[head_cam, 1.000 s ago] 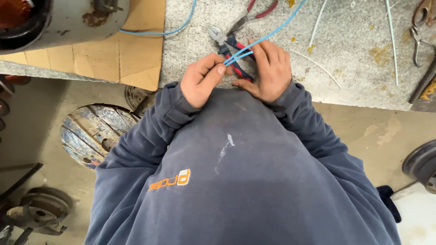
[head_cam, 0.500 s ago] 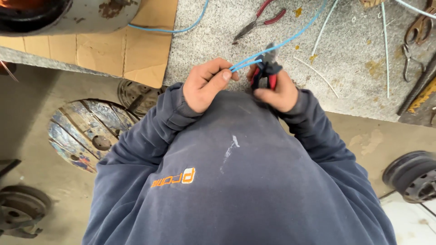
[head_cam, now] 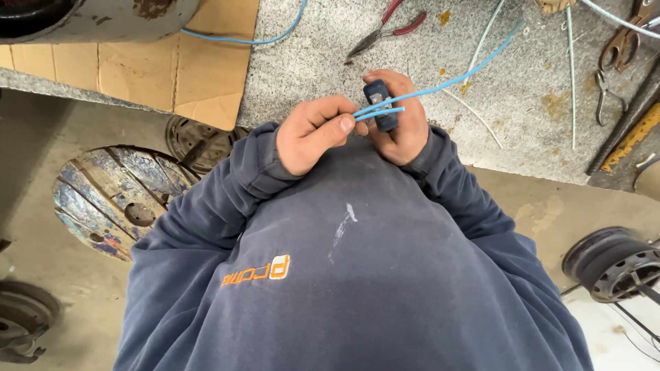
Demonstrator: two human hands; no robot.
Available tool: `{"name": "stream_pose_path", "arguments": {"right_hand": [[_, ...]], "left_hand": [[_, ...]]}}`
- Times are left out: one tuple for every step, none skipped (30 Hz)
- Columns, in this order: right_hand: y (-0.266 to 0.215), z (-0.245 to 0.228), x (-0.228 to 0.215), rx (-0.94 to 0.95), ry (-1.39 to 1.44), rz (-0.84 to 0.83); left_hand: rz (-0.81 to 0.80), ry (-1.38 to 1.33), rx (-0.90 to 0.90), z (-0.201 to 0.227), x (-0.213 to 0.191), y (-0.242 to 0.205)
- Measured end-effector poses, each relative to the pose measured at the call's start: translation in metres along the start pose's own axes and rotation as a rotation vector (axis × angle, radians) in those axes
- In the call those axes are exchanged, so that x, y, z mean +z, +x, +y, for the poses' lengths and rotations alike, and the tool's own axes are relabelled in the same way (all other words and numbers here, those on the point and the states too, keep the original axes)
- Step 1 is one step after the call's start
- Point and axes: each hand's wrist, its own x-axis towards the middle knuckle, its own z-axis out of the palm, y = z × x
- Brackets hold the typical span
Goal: The person strips the insulation from a blue wire using pliers and then threads it through a copper-wound motor stator. They repeat this process with another blue wire, stripping and inserting it into the stator assembly.
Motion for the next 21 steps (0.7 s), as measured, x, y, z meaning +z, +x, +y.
{"name": "stream_pose_path", "arguments": {"right_hand": [[0.0, 0.0, 0.0, -0.022, 0.015, 0.0], [0.0, 0.001, 0.0, -0.022, 0.015, 0.0], [0.0, 0.001, 0.001, -0.017, 0.008, 0.0], [-0.001, 0.001, 0.001, -0.012, 0.002, 0.001], [0.001, 0.001, 0.002, -0.012, 0.003, 0.0], [0.002, 0.001, 0.002, -0.035, -0.002, -0.001], [0.003, 0.0, 0.002, -0.057, -0.006, -0.003], [0.002, 0.001, 0.003, -0.057, -0.006, -0.003], [0.002, 0.003, 0.004, -0.07, -0.006, -0.011], [0.001, 0.004, 0.004, -0.083, -0.007, -0.017], [0.001, 0.005, 0.005, -0.082, -0.007, -0.016], [0.0, 0.006, 0.005, -0.075, -0.01, -0.017], [0.0, 0.007, 0.005, -0.068, -0.012, -0.018], [0.0, 0.008, 0.006, -0.069, -0.013, -0.017], [0.0, 0.009, 0.007, -0.08, 0.002, -0.015], [0.0, 0.011, 0.007, -0.091, 0.017, -0.013], [0.001, 0.01, 0.008, -0.091, 0.017, -0.012], [0.001, 0.009, 0.009, -0.111, 0.03, 0.0], [0.001, 0.009, 0.01, -0.132, 0.043, 0.012], [0.001, 0.01, 0.011, -0.132, 0.042, 0.013], [0.0, 0.011, 0.011, -0.129, 0.052, 0.013]], "left_hand": [[-0.01, 0.006, -0.004, 0.001, 0.0, 0.0], [-0.009, 0.006, -0.004, 0.0, 0.0, 0.0], [-0.029, -0.038, -0.009, 0.0, 0.0, 0.001], [-0.049, -0.081, -0.014, -0.001, 0.0, 0.001], [-0.048, -0.081, -0.015, -0.001, 0.0, 0.001], [-0.075, -0.141, -0.035, -0.001, 0.0, 0.002], [-0.102, -0.2, -0.055, -0.002, 0.0, 0.003], [-0.102, -0.201, -0.055, -0.001, 0.0, 0.003], [-0.124, -0.22, -0.062, -0.001, 0.0, 0.003], [-0.146, -0.239, -0.069, 0.0, -0.001, 0.003], [-0.148, -0.239, -0.069, 0.0, -0.001, 0.003], [-0.149, -0.236, -0.071, -0.001, -0.001, 0.004], [-0.151, -0.233, -0.072, -0.001, -0.001, 0.004], [-0.152, -0.232, -0.071, -0.001, -0.001, 0.004], [-0.153, -0.234, -0.071, -0.001, -0.001, 0.004], [-0.153, -0.236, -0.072, -0.002, -0.001, 0.003], [-0.154, -0.235, -0.072, -0.002, -0.001, 0.003], [-0.16, -0.236, -0.07, -0.002, 0.0, 0.003], [-0.166, -0.238, -0.069, -0.002, 0.0, 0.002], [-0.168, -0.238, -0.068, -0.002, 0.0, 0.002], [-0.17, -0.237, -0.071, -0.003, 0.0, 0.002]]}}
